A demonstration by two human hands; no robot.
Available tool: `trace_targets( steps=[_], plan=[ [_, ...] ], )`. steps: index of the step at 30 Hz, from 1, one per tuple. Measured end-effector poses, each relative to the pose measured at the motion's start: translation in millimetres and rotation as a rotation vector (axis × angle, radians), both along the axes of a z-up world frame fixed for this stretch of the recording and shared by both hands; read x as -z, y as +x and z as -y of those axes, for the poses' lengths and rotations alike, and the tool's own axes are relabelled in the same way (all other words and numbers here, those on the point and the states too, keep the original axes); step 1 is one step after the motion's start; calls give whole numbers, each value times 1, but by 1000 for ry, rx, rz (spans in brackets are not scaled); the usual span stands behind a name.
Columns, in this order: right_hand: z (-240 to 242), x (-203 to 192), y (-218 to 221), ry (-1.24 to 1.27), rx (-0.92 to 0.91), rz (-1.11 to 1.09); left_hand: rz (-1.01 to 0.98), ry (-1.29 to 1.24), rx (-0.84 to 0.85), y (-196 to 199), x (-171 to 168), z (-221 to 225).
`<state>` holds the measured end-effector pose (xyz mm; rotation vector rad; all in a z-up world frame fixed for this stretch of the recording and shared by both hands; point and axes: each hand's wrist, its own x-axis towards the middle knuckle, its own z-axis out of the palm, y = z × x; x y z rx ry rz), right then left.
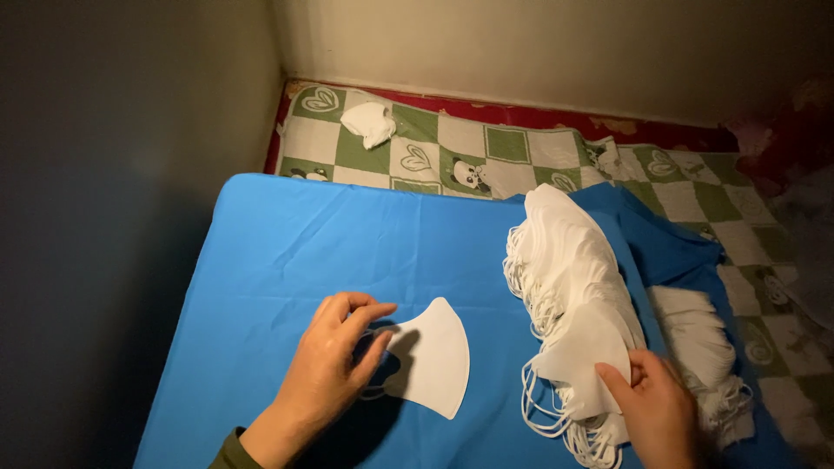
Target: The person is sorting and stacking white face masks on a blue surface, occasionally placing them into plastic bags.
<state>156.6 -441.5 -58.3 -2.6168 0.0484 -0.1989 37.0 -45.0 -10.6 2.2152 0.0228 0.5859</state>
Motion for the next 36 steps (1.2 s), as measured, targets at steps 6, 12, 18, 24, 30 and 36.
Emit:
trace_targets(
  steps=[6, 12, 18, 24, 30, 36],
  plan=[
    [-2, -48, -34, 20, -248, 178, 102, -52, 129, 0, -8, 1],
    [-26, -67, -48, 149, -608, 90, -102, -215, 496, -11, -21, 2],
    [-97, -17, -52, 978, -309, -367, -380, -559, 372, -9, -24, -6],
    [-149, -35, -57, 776, -379, -332, -406, -349, 34, -7, -20, -20],
    [-159, -19, -60, 380, -477, -95, -291, -129, -42, -6, 10, -12],
    [-162, -14, -61, 106, -596, 88, -353, 114, -69, -9, 16, -14]
  ],
)
